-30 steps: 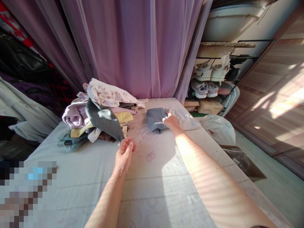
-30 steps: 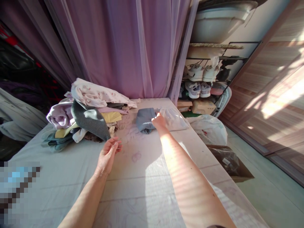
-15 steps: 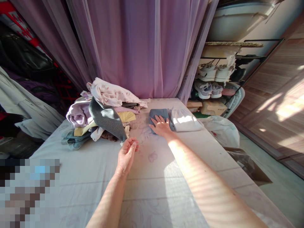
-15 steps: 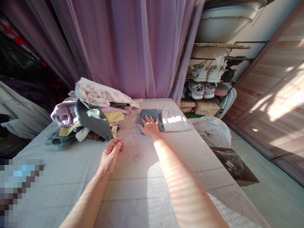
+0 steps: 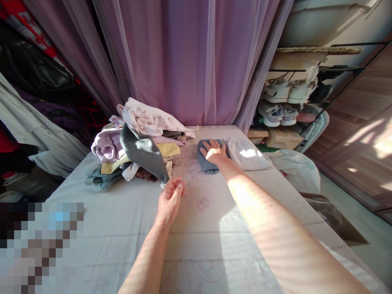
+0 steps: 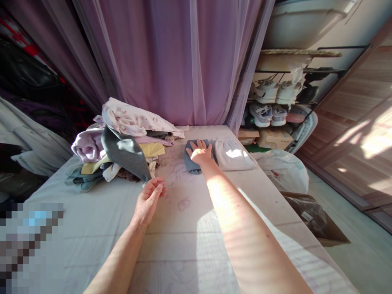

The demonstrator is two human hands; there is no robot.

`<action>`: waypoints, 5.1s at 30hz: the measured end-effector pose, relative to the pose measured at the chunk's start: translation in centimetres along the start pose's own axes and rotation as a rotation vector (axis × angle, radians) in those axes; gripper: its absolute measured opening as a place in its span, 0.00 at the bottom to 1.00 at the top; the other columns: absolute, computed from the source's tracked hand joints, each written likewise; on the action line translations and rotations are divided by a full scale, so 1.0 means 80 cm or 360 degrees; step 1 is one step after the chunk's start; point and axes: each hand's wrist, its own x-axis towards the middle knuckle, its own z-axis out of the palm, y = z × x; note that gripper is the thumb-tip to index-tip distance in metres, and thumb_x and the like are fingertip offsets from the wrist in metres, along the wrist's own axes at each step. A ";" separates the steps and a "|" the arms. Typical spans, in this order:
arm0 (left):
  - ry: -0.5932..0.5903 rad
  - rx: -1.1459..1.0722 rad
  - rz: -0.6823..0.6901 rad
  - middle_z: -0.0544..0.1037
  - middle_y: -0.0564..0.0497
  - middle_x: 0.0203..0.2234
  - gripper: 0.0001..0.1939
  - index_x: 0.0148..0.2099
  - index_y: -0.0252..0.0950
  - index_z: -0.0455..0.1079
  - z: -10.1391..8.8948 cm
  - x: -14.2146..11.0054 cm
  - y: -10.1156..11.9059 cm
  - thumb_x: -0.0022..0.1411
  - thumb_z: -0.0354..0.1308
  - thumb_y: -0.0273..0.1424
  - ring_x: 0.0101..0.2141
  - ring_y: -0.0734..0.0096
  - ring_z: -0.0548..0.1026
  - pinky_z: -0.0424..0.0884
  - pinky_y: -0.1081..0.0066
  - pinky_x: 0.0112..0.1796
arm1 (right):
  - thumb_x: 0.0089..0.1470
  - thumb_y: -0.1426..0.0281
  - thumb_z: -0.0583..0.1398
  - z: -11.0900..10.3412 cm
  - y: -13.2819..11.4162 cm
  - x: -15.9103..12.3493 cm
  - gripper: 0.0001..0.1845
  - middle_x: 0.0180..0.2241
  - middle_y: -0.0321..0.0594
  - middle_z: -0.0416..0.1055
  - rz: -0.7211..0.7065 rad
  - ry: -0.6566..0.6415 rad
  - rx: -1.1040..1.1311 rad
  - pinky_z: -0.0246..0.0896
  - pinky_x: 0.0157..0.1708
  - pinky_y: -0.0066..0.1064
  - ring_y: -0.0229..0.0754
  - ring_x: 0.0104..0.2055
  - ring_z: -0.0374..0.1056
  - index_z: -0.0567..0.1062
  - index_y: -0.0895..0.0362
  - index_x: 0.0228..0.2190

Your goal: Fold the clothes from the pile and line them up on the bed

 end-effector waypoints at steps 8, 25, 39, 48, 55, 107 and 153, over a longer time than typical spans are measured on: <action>0.0012 -0.0047 0.0001 0.79 0.49 0.35 0.25 0.45 0.37 0.71 -0.001 0.002 -0.002 0.52 0.63 0.50 0.34 0.70 0.77 0.73 0.70 0.36 | 0.66 0.57 0.49 0.003 0.005 0.005 0.26 0.68 0.48 0.53 0.0071 -0.0071 0.0009 0.38 0.64 0.64 0.54 0.69 0.49 0.67 0.51 0.60; 0.0022 0.0202 0.0108 0.80 0.49 0.32 0.21 0.40 0.38 0.72 0.000 0.013 -0.015 0.52 0.59 0.48 0.32 0.66 0.78 0.74 0.67 0.36 | 0.61 0.69 0.52 0.034 0.015 -0.286 0.18 0.55 0.45 0.73 -0.0393 0.0425 0.0190 0.57 0.61 0.51 0.49 0.58 0.67 0.80 0.48 0.44; -0.0249 0.0946 0.0571 0.81 0.48 0.30 0.06 0.29 0.42 0.75 -0.027 -0.063 -0.003 0.47 0.59 0.27 0.38 0.58 0.76 0.68 0.62 0.46 | 0.56 0.70 0.51 0.057 0.023 -0.354 0.20 0.41 0.42 0.81 -0.0210 0.0823 0.0442 0.71 0.50 0.45 0.49 0.47 0.76 0.83 0.44 0.33; -0.0310 0.1479 0.0947 0.82 0.45 0.41 0.12 0.38 0.40 0.76 -0.068 -0.142 -0.013 0.57 0.52 0.24 0.46 0.57 0.76 0.70 0.58 0.51 | 0.55 0.72 0.54 0.056 0.031 -0.353 0.16 0.42 0.42 0.80 -0.0278 0.0685 0.0491 0.68 0.52 0.43 0.51 0.48 0.75 0.82 0.47 0.31; -0.0223 0.1710 0.0908 0.81 0.46 0.43 0.13 0.41 0.38 0.76 -0.073 -0.169 -0.013 0.62 0.50 0.24 0.47 0.61 0.75 0.69 0.61 0.52 | 0.56 0.71 0.54 0.055 0.030 -0.354 0.16 0.41 0.44 0.80 -0.0151 0.0594 0.0536 0.65 0.53 0.37 0.49 0.48 0.74 0.82 0.54 0.33; -0.0576 0.2172 0.0960 0.68 0.48 0.63 0.25 0.64 0.41 0.66 0.072 0.060 -0.011 0.69 0.43 0.29 0.63 0.55 0.63 0.53 0.49 0.64 | 0.59 0.70 0.53 0.025 0.001 -0.156 0.21 0.43 0.52 0.71 0.0058 0.0184 -0.0122 0.55 0.42 0.41 0.51 0.44 0.66 0.76 0.51 0.51; -0.0686 0.2229 0.0748 0.59 0.48 0.68 0.29 0.70 0.40 0.55 0.083 0.063 -0.017 0.69 0.44 0.41 0.68 0.52 0.52 0.43 0.47 0.65 | 0.63 0.70 0.49 0.056 0.031 -0.150 0.25 0.65 0.44 0.59 0.0010 0.0223 0.0030 0.42 0.64 0.50 0.49 0.68 0.50 0.71 0.50 0.58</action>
